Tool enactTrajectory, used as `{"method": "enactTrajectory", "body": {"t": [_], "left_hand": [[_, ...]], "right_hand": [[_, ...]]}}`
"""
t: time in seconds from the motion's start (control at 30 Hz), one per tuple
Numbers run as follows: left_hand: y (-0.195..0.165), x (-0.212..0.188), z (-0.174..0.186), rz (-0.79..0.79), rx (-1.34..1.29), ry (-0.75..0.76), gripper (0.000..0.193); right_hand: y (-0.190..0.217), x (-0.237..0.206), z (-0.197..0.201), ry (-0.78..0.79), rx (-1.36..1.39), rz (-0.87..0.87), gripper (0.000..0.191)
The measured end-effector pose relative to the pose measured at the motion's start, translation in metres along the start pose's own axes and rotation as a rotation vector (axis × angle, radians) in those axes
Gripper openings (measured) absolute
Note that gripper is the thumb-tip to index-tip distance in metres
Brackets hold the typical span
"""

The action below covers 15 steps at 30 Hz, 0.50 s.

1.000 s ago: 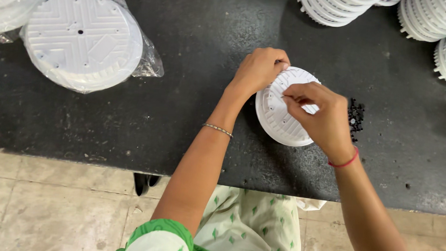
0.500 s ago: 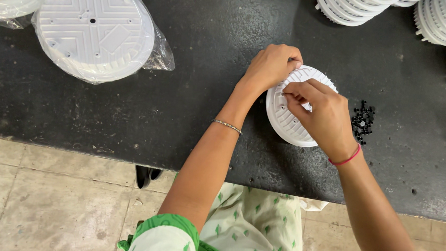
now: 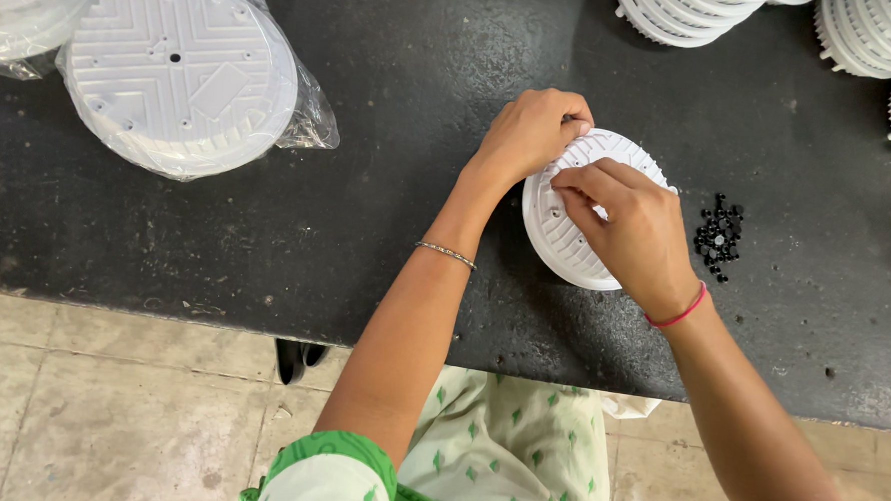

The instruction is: The person places a white round plastic lamp base on the workbench and presses small black plastic clips into holes around its rim one at a time, rotating the base as they work. When a base is finished, they stack it with other completed bases and start the next one.

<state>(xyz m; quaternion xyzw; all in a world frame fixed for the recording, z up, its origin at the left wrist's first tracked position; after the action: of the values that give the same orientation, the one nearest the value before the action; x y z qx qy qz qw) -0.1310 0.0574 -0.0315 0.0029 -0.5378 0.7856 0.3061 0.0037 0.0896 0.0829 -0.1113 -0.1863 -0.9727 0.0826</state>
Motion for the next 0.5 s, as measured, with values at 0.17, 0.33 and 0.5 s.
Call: {"method": "enactTrajectory", "body": {"t": [0.17, 0.33, 0.5], "left_hand": [[0.002, 0.000, -0.001, 0.007, -0.008, 0.005, 0.014], [0.001, 0.000, 0.000, 0.010, 0.011, 0.020, 0.015], [0.002, -0.001, -0.001, 0.039, -0.008, 0.028, 0.015]], "right_hand": [[-0.004, 0.000, -0.002, 0.019, 0.014, -0.019, 0.010], [-0.006, 0.001, 0.000, 0.013, 0.044, -0.029, 0.011], [-0.012, 0.002, 0.000, 0.030, 0.062, -0.077, 0.016]]}}
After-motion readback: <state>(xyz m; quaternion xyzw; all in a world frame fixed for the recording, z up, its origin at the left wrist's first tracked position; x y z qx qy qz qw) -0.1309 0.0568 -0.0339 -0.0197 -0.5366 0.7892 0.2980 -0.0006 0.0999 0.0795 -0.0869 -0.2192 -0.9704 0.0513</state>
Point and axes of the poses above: each hand's wrist, its own x-axis towards the middle knuckle, its own z-axis out of the back of the hand, y = z × x, the point moved 10 cm from there along x, towards the middle knuckle, and after that the axes turned 13 degrees about -z, right-handed, at the moved point
